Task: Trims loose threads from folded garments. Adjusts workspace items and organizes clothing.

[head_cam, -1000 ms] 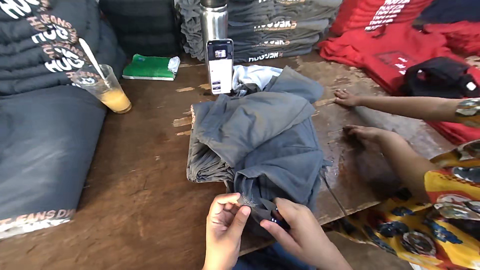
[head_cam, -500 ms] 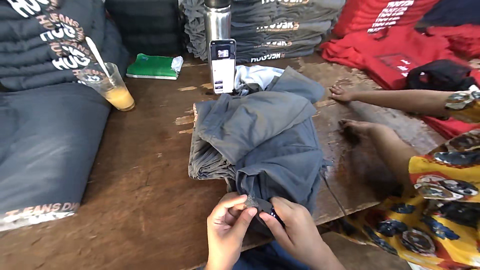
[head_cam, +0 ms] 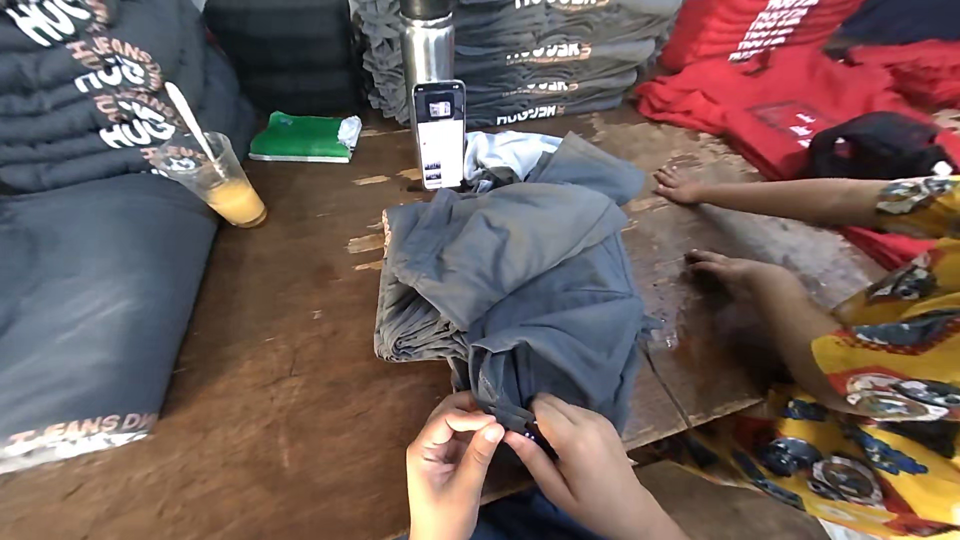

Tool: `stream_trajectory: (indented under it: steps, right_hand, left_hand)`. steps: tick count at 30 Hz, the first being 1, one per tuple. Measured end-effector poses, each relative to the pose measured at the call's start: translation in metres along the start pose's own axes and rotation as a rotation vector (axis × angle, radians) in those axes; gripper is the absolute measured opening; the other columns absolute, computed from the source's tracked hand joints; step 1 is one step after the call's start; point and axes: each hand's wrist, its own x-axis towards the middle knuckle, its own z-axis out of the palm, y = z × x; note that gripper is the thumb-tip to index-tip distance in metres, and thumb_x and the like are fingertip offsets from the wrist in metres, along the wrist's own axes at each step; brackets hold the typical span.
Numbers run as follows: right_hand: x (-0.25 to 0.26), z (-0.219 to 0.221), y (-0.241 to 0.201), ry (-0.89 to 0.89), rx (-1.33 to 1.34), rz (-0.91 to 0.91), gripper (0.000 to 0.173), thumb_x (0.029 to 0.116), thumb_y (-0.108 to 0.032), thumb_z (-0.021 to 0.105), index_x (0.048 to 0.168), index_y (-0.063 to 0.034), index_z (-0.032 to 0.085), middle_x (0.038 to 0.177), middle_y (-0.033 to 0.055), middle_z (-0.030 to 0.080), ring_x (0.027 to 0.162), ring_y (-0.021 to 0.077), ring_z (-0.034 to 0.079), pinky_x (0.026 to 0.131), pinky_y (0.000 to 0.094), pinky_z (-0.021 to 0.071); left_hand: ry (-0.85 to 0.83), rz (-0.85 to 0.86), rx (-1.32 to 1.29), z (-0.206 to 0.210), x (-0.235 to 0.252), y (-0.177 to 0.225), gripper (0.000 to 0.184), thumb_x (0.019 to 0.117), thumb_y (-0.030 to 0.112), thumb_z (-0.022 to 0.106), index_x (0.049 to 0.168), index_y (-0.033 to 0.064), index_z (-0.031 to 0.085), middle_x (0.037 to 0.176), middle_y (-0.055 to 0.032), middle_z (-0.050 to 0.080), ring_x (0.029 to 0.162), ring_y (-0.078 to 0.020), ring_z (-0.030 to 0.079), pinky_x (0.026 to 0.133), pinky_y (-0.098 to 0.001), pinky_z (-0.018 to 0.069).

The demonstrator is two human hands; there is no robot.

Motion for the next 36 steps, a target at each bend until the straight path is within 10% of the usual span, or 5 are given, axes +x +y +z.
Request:
stream_trajectory:
  steps: [10, 16, 20, 23, 36]
  right_hand:
    - [0.02, -0.015, 0.01, 0.167, 0.203, 0.048, 0.043, 0.1056, -0.044, 0.049, 0.089, -0.0049, 0.057, 0.077, 0.0039, 0.055, 0.067, 0.0031, 0.052, 0.06, 0.0155, 0.0442]
    - [0.056, 0.011, 0.031, 0.19, 0.013, 0.121, 0.027, 0.0842, -0.021, 0.068, 0.094, 0.0032, 0.063, 0.095, 0.0192, 0.064, 0.081, 0.0256, 0.065, 0.068, 0.0351, 0.0553]
    - [0.042, -0.004, 0.042, 0.326, 0.527, 0.025, 0.016, 0.0862, -0.009, 0.065, 0.098, -0.0081, 0.055, 0.104, 0.0014, 0.061, 0.096, 0.0005, 0.058, 0.084, 0.0127, 0.0486]
    - [0.024, -0.026, 0.046, 0.301, 0.783, -0.035, 0.02, 0.0897, -0.01, 0.063, 0.104, -0.0225, 0.058, 0.108, -0.0083, 0.072, 0.099, 0.0041, 0.07, 0.087, 0.0208, 0.0574]
    - [-0.005, -0.03, 0.023, -0.19, -0.109, -0.035, 0.058, 0.1051, -0.057, 0.039, 0.085, -0.0082, 0.064, 0.088, 0.0146, 0.065, 0.084, 0.0337, 0.064, 0.073, 0.0451, 0.0523]
  left_hand:
    - [0.017, 0.064, 0.141, 0.001, 0.002, -0.001, 0.011, 0.0884, 0.005, 0.076, 0.094, 0.0142, 0.072, 0.107, 0.0044, 0.071, 0.095, -0.001, 0.068, 0.082, -0.0166, 0.0581]
    - [-0.062, 0.281, 0.402, -0.009, 0.007, 0.005, 0.01, 0.0871, 0.006, 0.077, 0.091, 0.012, 0.071, 0.092, 0.0045, 0.072, 0.088, -0.002, 0.07, 0.079, -0.0172, 0.0589]
    - [-0.105, 0.377, 0.558, -0.025, 0.006, 0.015, 0.012, 0.0825, 0.002, 0.078, 0.085, 0.0074, 0.067, 0.09, 0.0021, 0.072, 0.092, -0.004, 0.07, 0.083, -0.0182, 0.0586]
    - [-0.186, 0.336, 0.651, -0.037, 0.006, 0.016, 0.01, 0.0805, -0.001, 0.074, 0.081, 0.0047, 0.066, 0.09, -0.0011, 0.072, 0.093, -0.0049, 0.07, 0.085, -0.0168, 0.0572]
    - [-0.292, -0.13, 0.494, -0.036, 0.015, 0.026, 0.008, 0.0913, 0.002, 0.067, 0.094, 0.0072, 0.061, 0.1, 0.0014, 0.072, 0.082, 0.0017, 0.067, 0.07, -0.0125, 0.0559]
